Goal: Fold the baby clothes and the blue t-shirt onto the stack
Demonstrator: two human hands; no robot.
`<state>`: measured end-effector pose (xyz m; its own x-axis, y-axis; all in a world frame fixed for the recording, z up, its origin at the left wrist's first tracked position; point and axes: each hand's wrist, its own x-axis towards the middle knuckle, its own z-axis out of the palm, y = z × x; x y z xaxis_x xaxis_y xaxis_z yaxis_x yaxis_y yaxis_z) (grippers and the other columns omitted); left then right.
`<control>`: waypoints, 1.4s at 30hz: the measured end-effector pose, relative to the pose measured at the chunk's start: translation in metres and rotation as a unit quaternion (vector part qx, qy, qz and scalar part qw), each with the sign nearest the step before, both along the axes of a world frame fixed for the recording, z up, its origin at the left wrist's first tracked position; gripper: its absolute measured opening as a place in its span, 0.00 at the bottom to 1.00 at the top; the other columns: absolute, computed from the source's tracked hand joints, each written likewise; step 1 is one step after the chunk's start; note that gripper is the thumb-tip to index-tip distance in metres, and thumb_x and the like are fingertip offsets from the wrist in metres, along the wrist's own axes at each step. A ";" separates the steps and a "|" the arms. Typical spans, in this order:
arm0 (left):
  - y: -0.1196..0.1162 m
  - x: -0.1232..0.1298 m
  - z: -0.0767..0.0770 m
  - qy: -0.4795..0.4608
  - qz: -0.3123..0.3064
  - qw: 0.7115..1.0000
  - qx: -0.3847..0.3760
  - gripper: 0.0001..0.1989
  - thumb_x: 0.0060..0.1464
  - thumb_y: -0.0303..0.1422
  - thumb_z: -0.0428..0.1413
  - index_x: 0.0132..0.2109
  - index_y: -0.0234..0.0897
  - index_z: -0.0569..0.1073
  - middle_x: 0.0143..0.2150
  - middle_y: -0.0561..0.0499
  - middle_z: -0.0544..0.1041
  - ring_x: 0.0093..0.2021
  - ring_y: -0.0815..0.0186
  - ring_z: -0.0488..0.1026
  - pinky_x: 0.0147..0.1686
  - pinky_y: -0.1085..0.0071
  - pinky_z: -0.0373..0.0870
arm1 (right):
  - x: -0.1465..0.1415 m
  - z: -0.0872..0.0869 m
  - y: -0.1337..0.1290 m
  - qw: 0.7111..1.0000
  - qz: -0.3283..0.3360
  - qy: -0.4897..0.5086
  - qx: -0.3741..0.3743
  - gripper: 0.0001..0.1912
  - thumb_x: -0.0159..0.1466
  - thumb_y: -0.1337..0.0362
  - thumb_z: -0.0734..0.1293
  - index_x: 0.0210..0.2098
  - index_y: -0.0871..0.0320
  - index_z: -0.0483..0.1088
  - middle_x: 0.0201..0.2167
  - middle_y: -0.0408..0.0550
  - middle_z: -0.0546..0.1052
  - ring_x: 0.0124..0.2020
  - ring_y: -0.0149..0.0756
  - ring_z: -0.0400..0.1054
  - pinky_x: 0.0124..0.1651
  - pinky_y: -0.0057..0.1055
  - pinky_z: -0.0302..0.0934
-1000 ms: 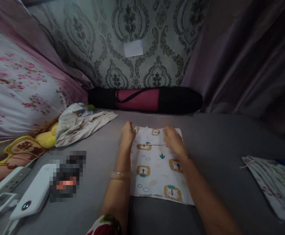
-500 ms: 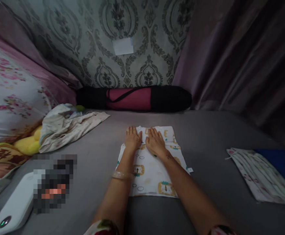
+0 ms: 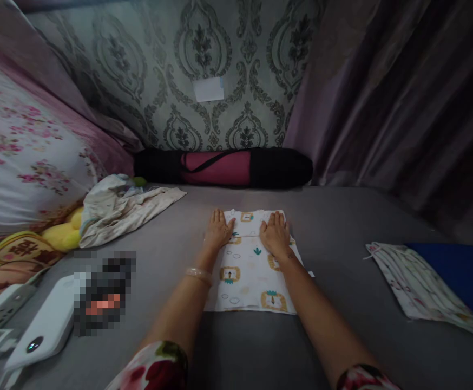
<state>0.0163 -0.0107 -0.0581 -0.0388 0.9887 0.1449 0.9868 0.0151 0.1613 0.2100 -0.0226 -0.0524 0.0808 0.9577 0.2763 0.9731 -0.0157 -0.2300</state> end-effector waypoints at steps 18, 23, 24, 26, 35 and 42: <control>0.003 -0.022 0.031 0.016 -0.096 0.995 -0.029 0.32 0.65 0.44 0.34 0.65 0.24 0.56 0.69 0.34 0.50 0.70 0.54 0.44 0.65 0.58 0.45 | 0.039 0.039 0.017 0.981 0.141 -0.059 -0.116 0.30 0.69 0.56 0.47 0.62 0.68 0.58 0.66 0.62 0.56 0.68 0.48 0.44 0.66 0.51 0.34; 0.001 -0.008 0.022 0.037 -0.158 0.987 0.008 0.32 0.64 0.45 0.34 0.65 0.25 0.57 0.69 0.35 0.53 0.70 0.54 0.44 0.66 0.57 0.42 | 0.039 0.025 0.023 0.973 0.203 -0.072 -0.078 0.33 0.69 0.54 0.47 0.66 0.70 0.52 0.68 0.61 0.52 0.69 0.45 0.39 0.68 0.44 0.32; 0.001 -0.008 0.018 0.035 -0.155 0.987 0.004 0.33 0.64 0.46 0.34 0.65 0.25 0.56 0.68 0.35 0.54 0.70 0.54 0.45 0.66 0.57 0.43 | 0.039 0.020 0.025 0.975 0.196 -0.070 -0.079 0.34 0.69 0.53 0.47 0.65 0.72 0.51 0.68 0.62 0.52 0.69 0.45 0.40 0.68 0.42 0.33; 0.004 -0.011 0.010 0.025 -0.145 0.989 -0.011 0.34 0.64 0.47 0.34 0.66 0.25 0.55 0.68 0.34 0.54 0.70 0.55 0.47 0.66 0.57 0.44 | 0.038 0.011 0.027 0.978 0.180 -0.066 -0.081 0.35 0.69 0.53 0.47 0.65 0.74 0.50 0.67 0.64 0.52 0.69 0.46 0.42 0.68 0.40 0.33; 0.009 -0.019 0.014 -0.005 -0.144 0.987 -0.065 0.33 0.63 0.47 0.37 0.66 0.28 0.55 0.69 0.37 0.53 0.69 0.56 0.47 0.66 0.58 0.45 | 0.045 0.003 0.032 0.977 0.177 -0.054 -0.109 0.36 0.69 0.52 0.47 0.66 0.73 0.48 0.68 0.63 0.50 0.69 0.47 0.40 0.68 0.41 0.34; 0.001 0.014 0.028 0.048 -0.186 0.981 0.033 0.28 0.65 0.41 0.38 0.65 0.30 0.58 0.68 0.39 0.55 0.70 0.55 0.46 0.67 0.55 0.39 | 0.014 0.022 0.020 0.958 0.273 -0.084 -0.023 0.29 0.70 0.57 0.48 0.66 0.61 0.54 0.69 0.56 0.50 0.69 0.46 0.38 0.67 0.52 0.29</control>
<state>0.0306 -0.0099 -0.0304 0.3404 0.9198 0.1950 0.9326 -0.3567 0.0547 0.2239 -0.0025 -0.0306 -0.4769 0.8562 0.1988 0.8628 0.4991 -0.0798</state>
